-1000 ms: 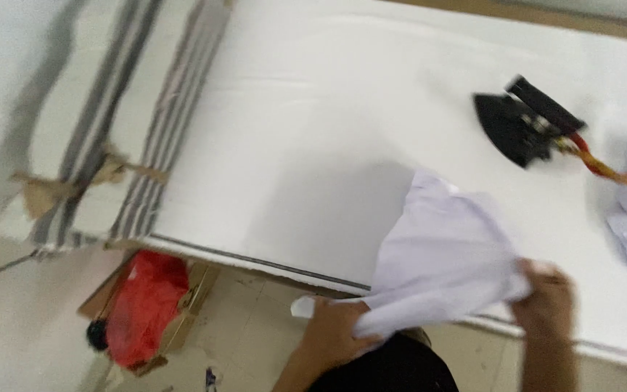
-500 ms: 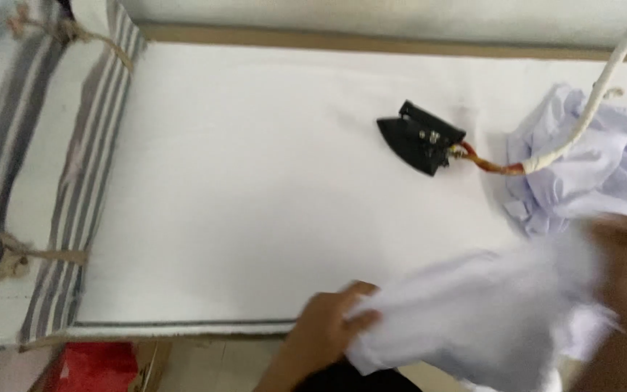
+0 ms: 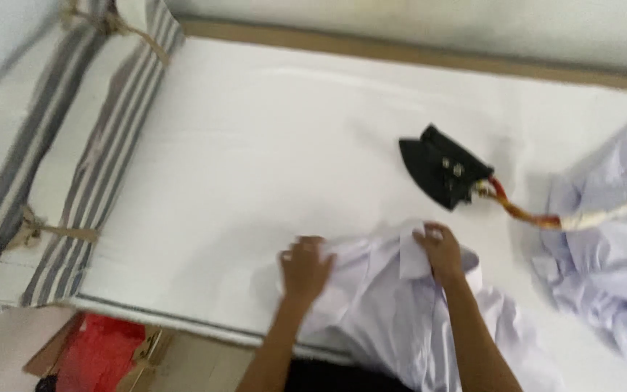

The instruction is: Ironing white shirts on a professional pressing table using a steam iron in a factory setting.

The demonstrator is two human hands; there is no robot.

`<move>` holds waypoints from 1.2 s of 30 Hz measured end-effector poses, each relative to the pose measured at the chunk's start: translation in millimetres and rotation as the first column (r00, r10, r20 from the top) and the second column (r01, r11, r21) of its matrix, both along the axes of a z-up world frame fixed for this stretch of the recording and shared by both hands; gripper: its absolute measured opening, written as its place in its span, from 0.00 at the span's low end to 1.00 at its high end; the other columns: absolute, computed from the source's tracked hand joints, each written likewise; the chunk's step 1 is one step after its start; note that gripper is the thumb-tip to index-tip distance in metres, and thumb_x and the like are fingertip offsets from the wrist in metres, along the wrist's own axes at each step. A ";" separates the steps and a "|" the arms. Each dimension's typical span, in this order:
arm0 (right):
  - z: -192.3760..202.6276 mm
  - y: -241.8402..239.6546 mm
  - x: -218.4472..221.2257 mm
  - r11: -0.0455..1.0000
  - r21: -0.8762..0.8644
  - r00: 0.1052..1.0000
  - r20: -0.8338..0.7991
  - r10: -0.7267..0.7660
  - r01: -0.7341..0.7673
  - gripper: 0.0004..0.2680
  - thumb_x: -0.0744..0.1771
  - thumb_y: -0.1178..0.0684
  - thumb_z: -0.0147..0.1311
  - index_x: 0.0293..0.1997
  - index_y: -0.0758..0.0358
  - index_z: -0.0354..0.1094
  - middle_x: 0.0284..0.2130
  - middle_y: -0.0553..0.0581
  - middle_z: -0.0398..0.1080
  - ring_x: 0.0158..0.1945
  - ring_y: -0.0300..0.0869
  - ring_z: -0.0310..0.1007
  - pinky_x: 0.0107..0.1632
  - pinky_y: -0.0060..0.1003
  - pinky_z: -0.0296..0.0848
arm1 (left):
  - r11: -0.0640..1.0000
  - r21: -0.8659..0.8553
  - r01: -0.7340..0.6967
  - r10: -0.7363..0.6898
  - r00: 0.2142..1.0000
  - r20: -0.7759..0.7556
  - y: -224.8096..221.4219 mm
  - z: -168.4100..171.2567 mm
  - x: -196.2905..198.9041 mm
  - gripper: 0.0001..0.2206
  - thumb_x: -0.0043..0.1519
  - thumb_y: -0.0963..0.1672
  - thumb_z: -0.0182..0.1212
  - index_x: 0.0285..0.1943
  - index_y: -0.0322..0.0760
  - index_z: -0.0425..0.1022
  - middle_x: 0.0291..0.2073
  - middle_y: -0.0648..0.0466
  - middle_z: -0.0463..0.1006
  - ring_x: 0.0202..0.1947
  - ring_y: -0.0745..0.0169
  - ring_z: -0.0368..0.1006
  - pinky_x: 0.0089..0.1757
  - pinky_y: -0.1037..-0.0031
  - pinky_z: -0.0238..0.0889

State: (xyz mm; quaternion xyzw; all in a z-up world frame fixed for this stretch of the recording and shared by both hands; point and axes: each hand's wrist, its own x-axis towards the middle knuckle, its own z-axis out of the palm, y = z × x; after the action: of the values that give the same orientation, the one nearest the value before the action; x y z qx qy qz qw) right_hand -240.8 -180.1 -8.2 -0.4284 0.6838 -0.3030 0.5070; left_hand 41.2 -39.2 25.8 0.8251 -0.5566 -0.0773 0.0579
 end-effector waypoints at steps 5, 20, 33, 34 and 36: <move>32.0 16.0 15.0 0.999 -0.021 0.986 -0.165 0.029 -0.032 0.19 0.64 0.47 0.70 0.57 0.58 0.66 0.40 0.61 0.78 0.42 0.45 0.77 0.44 0.42 0.76 | 0.972 -0.078 0.220 -0.233 0.926 -0.298 -66.2 -61.5 -63.6 0.09 0.68 0.52 0.55 0.49 0.49 0.71 0.40 0.58 0.75 0.45 0.56 0.75 0.55 0.50 0.59; 131.6 -143.4 20.7 0.563 -0.371 0.388 -0.917 -0.095 -0.739 0.24 0.65 0.38 0.69 0.57 0.59 0.61 0.44 0.58 0.62 0.49 0.59 0.71 0.47 0.55 0.76 | 0.827 -0.490 -0.277 -0.002 0.868 -0.496 2.2 48.8 0.5 0.12 0.68 0.50 0.58 0.51 0.41 0.76 0.42 0.51 0.78 0.45 0.49 0.77 0.46 0.61 0.69; 187.7 -60.4 89.5 0.717 0.127 0.513 -0.615 0.600 -0.686 0.17 0.65 0.36 0.61 0.35 0.65 0.73 0.27 0.60 0.74 0.36 0.44 0.71 0.42 0.44 0.67 | 0.619 0.377 -0.689 0.502 -0.021 -0.865 130.3 59.8 -33.8 0.26 0.56 0.51 0.67 0.63 0.39 0.72 0.54 0.52 0.83 0.53 0.61 0.79 0.51 0.72 0.74; 188.6 -46.9 106.0 0.672 0.218 0.467 -0.571 0.676 -0.707 0.17 0.63 0.35 0.60 0.38 0.62 0.76 0.30 0.59 0.77 0.37 0.42 0.74 0.42 0.42 0.69 | 0.680 0.385 -0.625 0.474 -0.026 -0.880 123.5 59.6 -31.5 0.28 0.58 0.51 0.64 0.67 0.41 0.68 0.55 0.54 0.83 0.54 0.62 0.79 0.52 0.73 0.73; 171.0 -35.4 128.4 0.614 0.303 0.414 -0.520 0.747 -0.729 0.18 0.61 0.34 0.59 0.41 0.59 0.78 0.33 0.58 0.81 0.38 0.41 0.78 0.42 0.39 0.72 | 0.733 0.384 -0.561 0.444 -0.033 -0.895 116.0 49.9 -22.5 0.30 0.59 0.52 0.61 0.72 0.43 0.65 0.56 0.55 0.82 0.55 0.63 0.79 0.53 0.73 0.73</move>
State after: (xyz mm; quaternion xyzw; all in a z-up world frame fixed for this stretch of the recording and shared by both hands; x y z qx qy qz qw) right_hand -112.5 -215.5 162.8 -0.7489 0.5521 0.1137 0.3486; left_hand 18.7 76.8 75.7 0.7234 -0.0550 -0.5185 0.4525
